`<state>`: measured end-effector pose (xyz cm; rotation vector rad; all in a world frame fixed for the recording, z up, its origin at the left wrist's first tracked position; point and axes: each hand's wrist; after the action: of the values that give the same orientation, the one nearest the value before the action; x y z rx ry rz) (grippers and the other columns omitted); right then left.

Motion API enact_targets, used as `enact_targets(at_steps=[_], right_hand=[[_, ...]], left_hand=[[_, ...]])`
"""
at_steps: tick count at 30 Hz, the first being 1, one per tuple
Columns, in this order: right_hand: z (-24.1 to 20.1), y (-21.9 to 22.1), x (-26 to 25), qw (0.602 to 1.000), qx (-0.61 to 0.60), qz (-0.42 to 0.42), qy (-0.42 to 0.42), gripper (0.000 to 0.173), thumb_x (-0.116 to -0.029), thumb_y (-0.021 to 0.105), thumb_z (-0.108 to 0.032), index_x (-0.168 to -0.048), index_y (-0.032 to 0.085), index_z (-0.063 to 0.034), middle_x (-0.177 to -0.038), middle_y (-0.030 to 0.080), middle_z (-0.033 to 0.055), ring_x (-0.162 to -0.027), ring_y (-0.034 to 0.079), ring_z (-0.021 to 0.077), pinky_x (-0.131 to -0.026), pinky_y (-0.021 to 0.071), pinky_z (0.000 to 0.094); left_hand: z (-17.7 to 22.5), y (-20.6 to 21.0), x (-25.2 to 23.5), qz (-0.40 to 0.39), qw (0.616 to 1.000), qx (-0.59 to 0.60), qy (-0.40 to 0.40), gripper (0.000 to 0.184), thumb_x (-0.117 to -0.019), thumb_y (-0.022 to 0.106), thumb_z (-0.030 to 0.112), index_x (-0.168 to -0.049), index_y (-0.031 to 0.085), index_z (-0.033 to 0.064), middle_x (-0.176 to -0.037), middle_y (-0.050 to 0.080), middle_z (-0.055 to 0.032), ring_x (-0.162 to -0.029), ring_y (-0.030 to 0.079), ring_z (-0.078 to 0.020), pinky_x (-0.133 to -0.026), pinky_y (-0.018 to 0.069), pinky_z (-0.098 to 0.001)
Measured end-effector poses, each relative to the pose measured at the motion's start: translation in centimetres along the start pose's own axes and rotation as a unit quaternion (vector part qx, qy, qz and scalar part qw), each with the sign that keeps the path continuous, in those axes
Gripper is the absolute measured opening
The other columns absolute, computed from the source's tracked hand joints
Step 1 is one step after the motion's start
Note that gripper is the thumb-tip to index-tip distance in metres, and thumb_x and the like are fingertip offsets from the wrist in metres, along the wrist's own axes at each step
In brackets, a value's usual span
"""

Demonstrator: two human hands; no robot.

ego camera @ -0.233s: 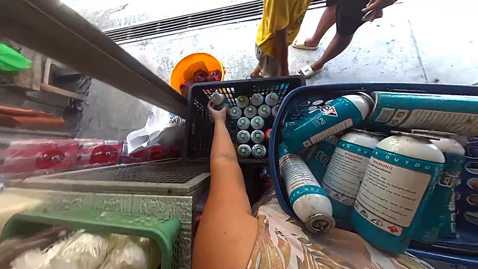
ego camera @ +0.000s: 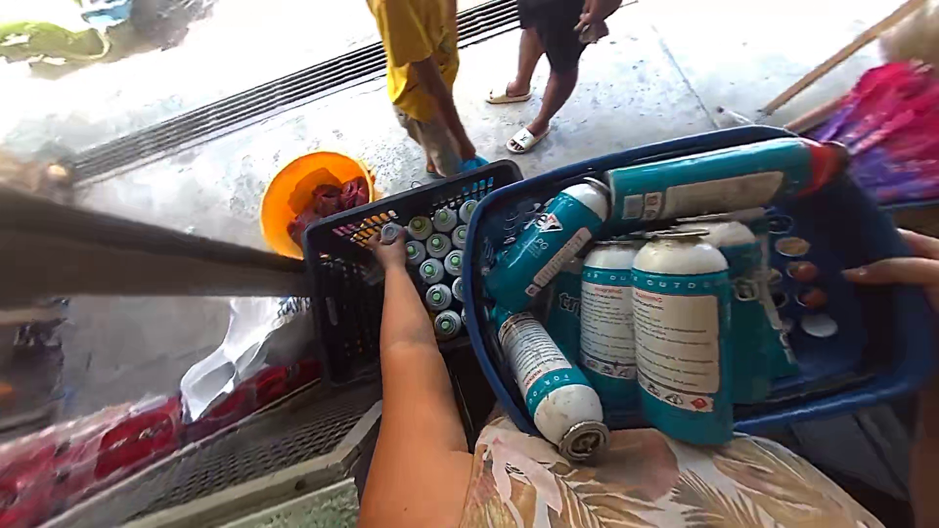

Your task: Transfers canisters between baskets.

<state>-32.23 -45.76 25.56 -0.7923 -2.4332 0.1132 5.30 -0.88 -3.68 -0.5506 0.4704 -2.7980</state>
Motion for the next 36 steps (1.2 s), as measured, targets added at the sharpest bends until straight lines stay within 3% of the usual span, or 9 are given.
enact_targets(at_steps=[3,8,15,17,20,23,27,31,36], right_hand=[[-0.2,0.1,-0.2,0.998,-0.007,0.068,-0.013,0.041,-0.0773,0.053,-0.009,-0.118,0.059,-0.0128,-0.081,0.072,-0.0001,-0.063,0.071,0.0124,-0.053,0.0608,0.0312],[-1.6,1.5,-0.6,0.999,0.005,0.04,0.0,0.036,-0.0841,0.048,-0.005,-0.118,0.057,-0.0103,-0.085,0.071,0.0033,-0.065,0.071,0.0148,-0.053,0.0616,0.0334],[-2.0,2.5,-2.0,1.0,-0.012,-0.012,-0.023,0.032,-0.0866,0.044,0.002,-0.114,0.057,-0.0095,-0.079,0.07,0.0001,-0.06,0.07,0.0105,-0.051,0.0605,0.0292],[-1.8,2.3,-2.6,0.999,-0.009,-0.022,-0.029,0.033,-0.0862,0.046,0.001,-0.115,0.057,-0.0092,-0.081,0.071,0.0014,-0.062,0.07,0.0122,-0.053,0.0612,0.0313],[-1.2,1.9,-3.3,0.999,0.001,-0.035,-0.025,0.033,-0.0918,0.045,0.001,-0.121,0.056,-0.0102,-0.085,0.071,0.0023,-0.062,0.071,0.0124,-0.053,0.0613,0.0307],[-0.6,1.6,-3.7,0.998,0.021,-0.055,-0.013,0.038,-0.092,0.043,-0.002,-0.128,0.05,-0.0089,-0.086,0.069,0.0026,-0.066,0.07,0.0117,-0.057,0.0608,0.03],[-0.3,1.2,-3.8,0.996,0.004,-0.085,0.014,0.033,-0.0982,0.031,0.001,-0.125,0.047,-0.0078,-0.082,0.071,0.0019,-0.063,0.07,0.0122,-0.055,0.06,0.0265],[0.2,0.7,-4.5,0.995,-0.01,-0.097,0.023,0.03,-0.0981,0.031,0.0,-0.121,0.048,-0.0092,-0.08,0.072,0.0007,-0.062,0.07,0.0114,-0.055,0.0601,0.025],[0.5,0.4,-4.6,0.993,-0.043,-0.111,0.007,0.031,-0.095,0.031,0.0,-0.118,0.049,-0.0099,-0.079,0.072,0.0014,-0.063,0.071,0.0143,-0.057,0.061,0.0284]], left_hand=[[-0.7,-0.4,-0.2,-0.054,0.997,0.05,-0.004,0.086,-0.0887,0.082,0.017,-0.154,0.028,-0.0002,-0.14,0.055,-0.0271,-0.122,0.061,-0.0335,-0.102,0.0521,-0.0473],[0.0,-1.5,-0.8,-0.091,0.991,0.087,-0.046,0.085,-0.0992,0.07,0.027,-0.162,0.016,0.0054,-0.155,0.042,-0.0259,-0.136,0.051,-0.0351,-0.109,0.0473,-0.0508],[12.4,-6.5,9.0,0.143,0.954,0.151,0.215,0.067,-0.1018,0.059,0.018,-0.153,0.027,-0.0103,-0.144,0.051,-0.0264,-0.124,0.06,-0.0228,-0.103,0.0507,-0.0304],[17.6,-7.7,15.7,0.074,0.911,0.148,0.378,0.057,-0.1025,0.055,0.016,-0.145,0.033,-0.014,-0.133,0.056,-0.022,-0.112,0.063,-0.017,-0.094,0.0555,-0.0316],[22.6,-7.2,24.3,-0.186,0.808,0.029,0.559,0.056,-0.097,0.066,0.026,-0.135,0.049,-0.0118,-0.125,0.066,-0.0182,-0.111,0.067,-0.0178,-0.092,0.0582,-0.0356],[24.6,-4.7,27.8,-0.407,0.718,-0.145,0.545,0.078,-0.0889,0.081,0.03,-0.151,0.046,-0.0011,-0.145,0.059,-0.0178,-0.131,0.059,-0.0268,-0.109,0.0497,-0.0456],[25.2,-3.4,28.2,-0.519,0.648,-0.184,0.526,0.083,-0.0921,0.078,0.028,-0.156,0.036,-0.0045,-0.151,0.053,-0.0206,-0.141,0.051,-0.0306,-0.117,0.0402,-0.0468],[26.4,-3.4,30.9,-0.486,0.701,-0.172,0.492,0.06,-0.0879,0.083,0.028,-0.129,0.058,-0.0072,-0.124,0.063,-0.0221,-0.119,0.061,-0.0295,-0.101,0.0507,-0.0398],[27.7,-4.7,32.4,-0.496,0.763,-0.103,0.401,0.054,-0.0807,0.089,0.02,-0.113,0.057,-0.0091,-0.1,0.064,-0.0177,-0.092,0.065,-0.0212,-0.078,0.055,-0.0335]])
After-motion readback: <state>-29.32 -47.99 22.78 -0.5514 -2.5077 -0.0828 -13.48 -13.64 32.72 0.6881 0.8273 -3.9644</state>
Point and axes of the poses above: each hand's wrist, its own x-axis away from the middle knuckle, its own y-axis out of the palm, z = x × y
